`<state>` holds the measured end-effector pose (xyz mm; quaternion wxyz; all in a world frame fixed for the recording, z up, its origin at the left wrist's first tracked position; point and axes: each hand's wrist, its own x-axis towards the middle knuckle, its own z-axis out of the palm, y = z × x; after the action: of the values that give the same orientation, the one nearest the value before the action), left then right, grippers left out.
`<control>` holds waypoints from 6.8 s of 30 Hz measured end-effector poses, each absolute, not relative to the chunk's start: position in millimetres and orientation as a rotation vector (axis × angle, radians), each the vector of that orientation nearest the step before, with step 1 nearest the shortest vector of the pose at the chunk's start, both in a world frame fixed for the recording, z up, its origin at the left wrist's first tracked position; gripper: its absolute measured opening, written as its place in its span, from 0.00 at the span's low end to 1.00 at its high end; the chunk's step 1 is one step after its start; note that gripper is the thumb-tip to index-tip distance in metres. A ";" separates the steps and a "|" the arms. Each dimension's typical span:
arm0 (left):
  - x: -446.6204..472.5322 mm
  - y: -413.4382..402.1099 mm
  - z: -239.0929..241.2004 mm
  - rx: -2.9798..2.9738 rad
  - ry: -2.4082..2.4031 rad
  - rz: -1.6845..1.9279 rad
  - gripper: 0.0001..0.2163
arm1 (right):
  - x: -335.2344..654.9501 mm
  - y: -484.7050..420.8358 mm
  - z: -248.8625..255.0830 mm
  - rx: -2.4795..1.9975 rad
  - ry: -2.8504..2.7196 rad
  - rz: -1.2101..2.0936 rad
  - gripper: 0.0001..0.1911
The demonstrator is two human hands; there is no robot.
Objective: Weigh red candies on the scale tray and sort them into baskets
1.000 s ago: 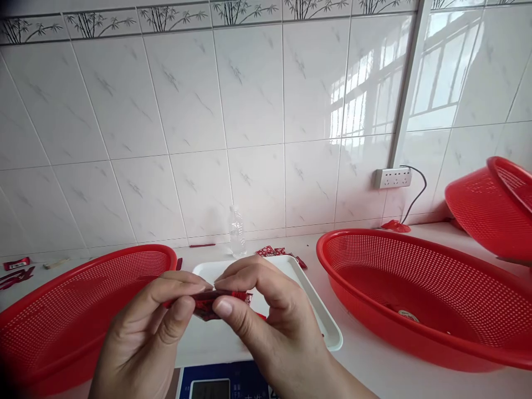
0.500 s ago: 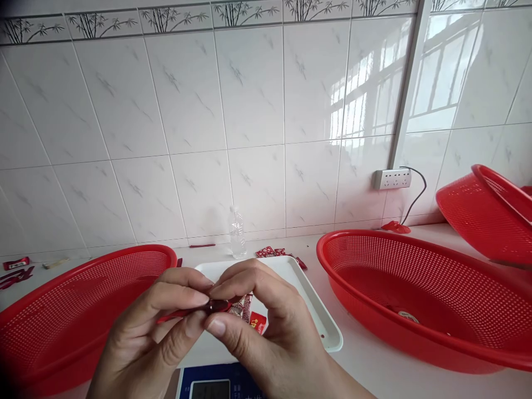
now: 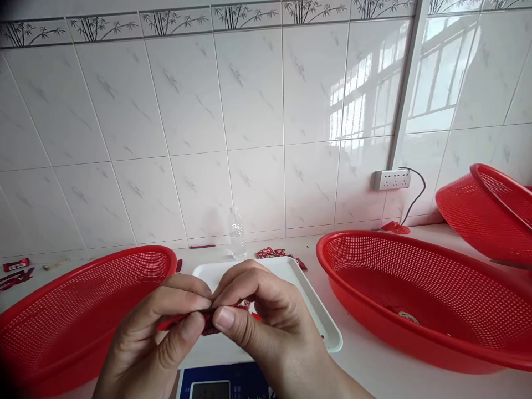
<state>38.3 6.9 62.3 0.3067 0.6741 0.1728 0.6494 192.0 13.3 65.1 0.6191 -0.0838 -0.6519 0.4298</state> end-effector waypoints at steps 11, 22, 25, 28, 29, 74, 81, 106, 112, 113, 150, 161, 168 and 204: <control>40.8 7.0 64.3 1.800 0.536 1.683 0.05 | 197.1 7.6 71.6 -0.471 -1.647 0.792 0.07; 40.0 10.2 65.3 1.674 0.553 1.728 0.06 | 196.2 10.6 70.4 -0.432 -1.615 0.878 0.09; 37.1 10.9 66.3 1.741 0.554 1.729 0.06 | 196.1 10.3 71.9 -0.432 -1.635 0.819 0.09; 35.4 10.2 68.5 1.878 0.641 1.706 0.07 | 196.4 10.2 72.5 -0.476 -1.641 0.808 0.09; 35.2 9.9 69.0 1.931 0.678 1.698 0.07 | 196.5 10.4 72.4 -0.500 -1.649 0.796 0.08; 31.5 15.4 68.5 1.629 0.508 1.406 0.03 | 195.7 11.7 71.6 -0.588 -1.662 0.856 0.18; 32.3 17.3 63.1 1.499 0.505 1.511 0.13 | 198.0 12.9 69.1 -0.726 -1.792 0.911 0.20; 35.6 13.6 71.3 2.034 0.727 1.276 0.15 | 201.0 16.3 71.7 -0.626 -1.627 0.654 0.16; 33.0 17.4 67.9 2.086 0.639 1.101 0.20 | 205.8 13.3 76.7 -0.617 -1.735 0.928 0.23; 32.9 17.2 67.6 2.077 0.638 1.098 0.21 | 205.5 12.9 77.1 -0.603 -1.738 0.948 0.24; 41.0 10.8 62.7 2.055 0.555 1.460 0.12 | 198.4 17.0 66.3 -0.478 -1.685 0.096 0.14; 43.4 9.1 63.4 2.005 0.635 1.708 0.07 | 198.2 19.3 65.8 -0.394 -1.769 -0.064 0.07; 34.1 13.3 57.9 2.269 0.523 1.819 0.12 | 200.3 17.8 64.2 -0.324 -1.764 -0.117 0.10; 30.8 12.3 65.2 2.028 0.550 1.688 0.09 | 194.5 14.3 61.9 -0.310 -1.664 0.534 0.06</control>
<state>30.8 12.3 65.2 0.2216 0.7338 0.1989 0.6107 194.5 14.3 61.9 0.6315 -0.1353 -0.7269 0.2335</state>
